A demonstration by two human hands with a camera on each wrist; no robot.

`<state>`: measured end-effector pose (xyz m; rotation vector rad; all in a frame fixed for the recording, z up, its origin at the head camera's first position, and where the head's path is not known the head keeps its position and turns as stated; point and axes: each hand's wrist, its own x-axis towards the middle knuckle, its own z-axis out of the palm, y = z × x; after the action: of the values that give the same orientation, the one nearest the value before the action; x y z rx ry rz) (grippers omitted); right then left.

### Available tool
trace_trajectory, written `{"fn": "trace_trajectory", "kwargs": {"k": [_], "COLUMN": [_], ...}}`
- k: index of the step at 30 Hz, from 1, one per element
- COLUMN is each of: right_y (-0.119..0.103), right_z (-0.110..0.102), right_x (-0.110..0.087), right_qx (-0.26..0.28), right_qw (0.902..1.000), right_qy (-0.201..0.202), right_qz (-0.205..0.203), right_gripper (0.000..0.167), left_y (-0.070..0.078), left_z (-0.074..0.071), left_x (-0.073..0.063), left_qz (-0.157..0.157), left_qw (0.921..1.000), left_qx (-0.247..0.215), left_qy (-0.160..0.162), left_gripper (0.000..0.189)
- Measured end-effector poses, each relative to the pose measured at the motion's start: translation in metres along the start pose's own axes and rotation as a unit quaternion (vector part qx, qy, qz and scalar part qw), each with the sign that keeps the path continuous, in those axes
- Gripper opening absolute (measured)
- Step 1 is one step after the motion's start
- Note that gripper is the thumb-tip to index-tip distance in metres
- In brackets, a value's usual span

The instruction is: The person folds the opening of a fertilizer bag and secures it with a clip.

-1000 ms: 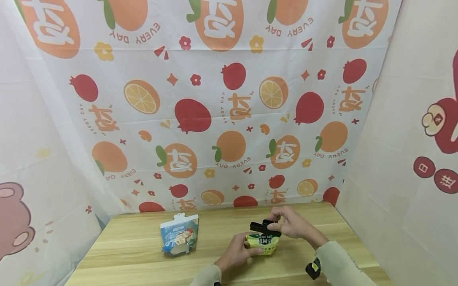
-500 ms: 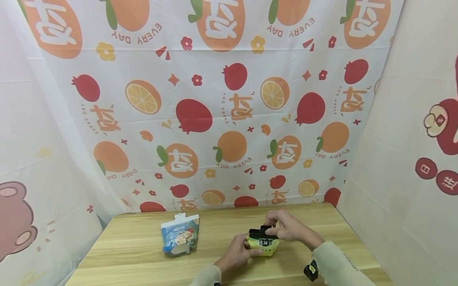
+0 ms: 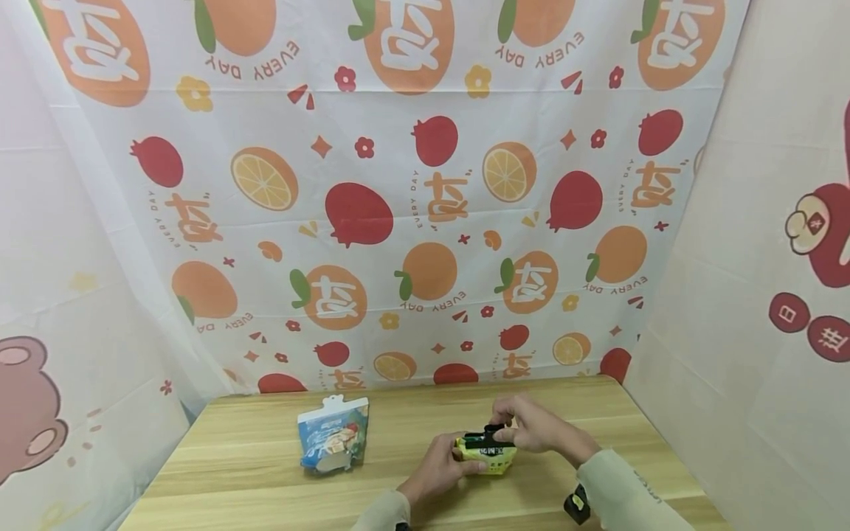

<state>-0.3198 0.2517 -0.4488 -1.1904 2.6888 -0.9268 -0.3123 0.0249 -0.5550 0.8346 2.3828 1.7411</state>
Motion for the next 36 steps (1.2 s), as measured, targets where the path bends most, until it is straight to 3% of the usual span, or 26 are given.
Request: {"fn": "trace_trajectory", "kwargs": {"k": [10,22,30,36], "right_y": [0.001,-0.013,-0.012,-0.010], "right_z": [0.004,-0.002,-0.002,-0.007], "right_x": [0.004,0.007,0.002,0.003], "right_qx": [-0.013,-0.094,-0.079,-0.080], "right_qw": [0.9998,0.9950,0.9954,0.9948], "right_qy": [-0.001,-0.024,-0.032,-0.037], "right_qz": [0.014,0.026,0.042,0.052], "right_gripper": [0.003,0.012,0.022,0.028], "left_y": [0.002,-0.002,-0.002,0.001], "left_z": [0.000,-0.001,-0.001,-0.001], "left_x": [-0.001,0.002,0.000,0.000], "left_qz": [-0.010,0.002,-0.014,-0.009], "left_qw": [0.9999,1.0000,0.9999,0.9992], "left_qx": [-0.012,-0.004,-0.001,0.035], "left_qy": [0.002,0.000,-0.001,0.019], "left_gripper": [0.032,0.035,0.040,0.050]}}
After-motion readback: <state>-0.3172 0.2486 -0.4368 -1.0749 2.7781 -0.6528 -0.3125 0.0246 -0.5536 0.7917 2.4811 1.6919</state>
